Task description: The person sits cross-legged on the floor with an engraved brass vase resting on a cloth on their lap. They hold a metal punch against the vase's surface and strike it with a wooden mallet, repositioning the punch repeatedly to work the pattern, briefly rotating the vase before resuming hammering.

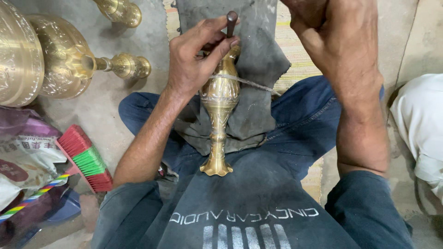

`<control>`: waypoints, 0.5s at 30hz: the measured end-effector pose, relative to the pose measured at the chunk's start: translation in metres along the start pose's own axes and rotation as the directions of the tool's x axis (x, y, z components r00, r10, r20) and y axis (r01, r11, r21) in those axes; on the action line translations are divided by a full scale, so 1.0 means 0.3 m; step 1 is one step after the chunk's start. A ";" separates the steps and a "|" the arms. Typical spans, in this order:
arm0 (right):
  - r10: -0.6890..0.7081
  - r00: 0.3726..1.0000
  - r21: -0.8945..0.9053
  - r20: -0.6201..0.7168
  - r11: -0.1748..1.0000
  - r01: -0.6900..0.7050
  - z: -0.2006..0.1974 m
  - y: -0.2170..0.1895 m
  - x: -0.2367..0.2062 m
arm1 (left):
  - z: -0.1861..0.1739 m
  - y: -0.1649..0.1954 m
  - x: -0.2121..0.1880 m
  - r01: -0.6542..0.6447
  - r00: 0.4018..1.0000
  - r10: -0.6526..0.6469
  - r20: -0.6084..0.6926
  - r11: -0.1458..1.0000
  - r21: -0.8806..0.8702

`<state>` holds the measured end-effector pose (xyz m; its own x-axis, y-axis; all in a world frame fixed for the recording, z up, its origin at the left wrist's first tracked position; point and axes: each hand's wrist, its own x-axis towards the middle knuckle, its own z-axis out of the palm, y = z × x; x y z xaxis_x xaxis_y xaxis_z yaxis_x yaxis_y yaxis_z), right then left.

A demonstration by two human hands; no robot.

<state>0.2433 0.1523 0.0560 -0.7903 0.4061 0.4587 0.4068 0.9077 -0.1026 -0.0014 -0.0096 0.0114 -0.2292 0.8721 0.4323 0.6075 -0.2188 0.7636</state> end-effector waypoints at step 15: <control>0.057 0.998 0.085 0.032 0.995 -0.060 -0.016 -0.025 0.026 | -0.004 -0.006 0.008 -0.034 0.999 0.033 0.014 0.999 0.005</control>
<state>0.2363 0.1481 0.0646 -0.7800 0.4606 0.4235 0.4130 0.8875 -0.2045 -0.0038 -0.0076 0.0117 -0.1978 0.8705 0.4507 0.6185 -0.2458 0.7463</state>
